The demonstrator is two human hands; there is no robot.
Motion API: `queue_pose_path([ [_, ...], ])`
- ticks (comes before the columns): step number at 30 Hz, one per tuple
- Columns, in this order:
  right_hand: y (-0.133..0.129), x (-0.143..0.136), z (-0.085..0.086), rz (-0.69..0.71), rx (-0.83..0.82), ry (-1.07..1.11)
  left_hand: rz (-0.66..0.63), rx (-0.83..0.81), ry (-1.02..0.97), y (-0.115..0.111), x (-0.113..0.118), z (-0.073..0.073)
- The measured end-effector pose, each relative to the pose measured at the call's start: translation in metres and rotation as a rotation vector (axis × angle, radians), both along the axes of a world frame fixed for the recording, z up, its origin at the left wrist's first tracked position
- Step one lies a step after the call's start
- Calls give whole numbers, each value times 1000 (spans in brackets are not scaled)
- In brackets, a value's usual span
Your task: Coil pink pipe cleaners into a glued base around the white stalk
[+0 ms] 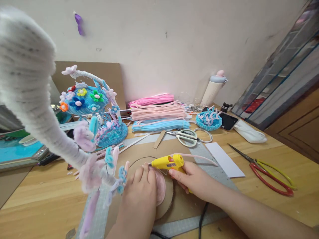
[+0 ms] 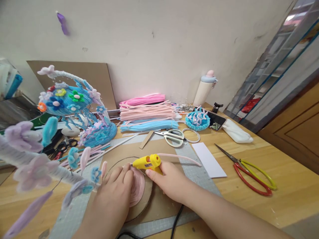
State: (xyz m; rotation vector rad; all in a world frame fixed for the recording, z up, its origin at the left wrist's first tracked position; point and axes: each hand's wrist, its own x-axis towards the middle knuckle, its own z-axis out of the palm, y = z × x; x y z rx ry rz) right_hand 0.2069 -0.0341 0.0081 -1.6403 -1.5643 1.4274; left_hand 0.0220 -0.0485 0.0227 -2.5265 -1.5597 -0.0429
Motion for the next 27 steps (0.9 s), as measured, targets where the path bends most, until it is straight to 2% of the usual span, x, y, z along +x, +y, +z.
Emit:
queue_pose_path([
  [9, 2, 3, 2, 19, -28, -6, 4, 41, 6, -1, -2, -5],
  [19, -9, 14, 6, -8, -56, -78, 0, 30, 4, -2, -2, -6],
  [27, -19, 18, 16, -27, -75, -86, -17, 34, -3, -1, -6, -9],
])
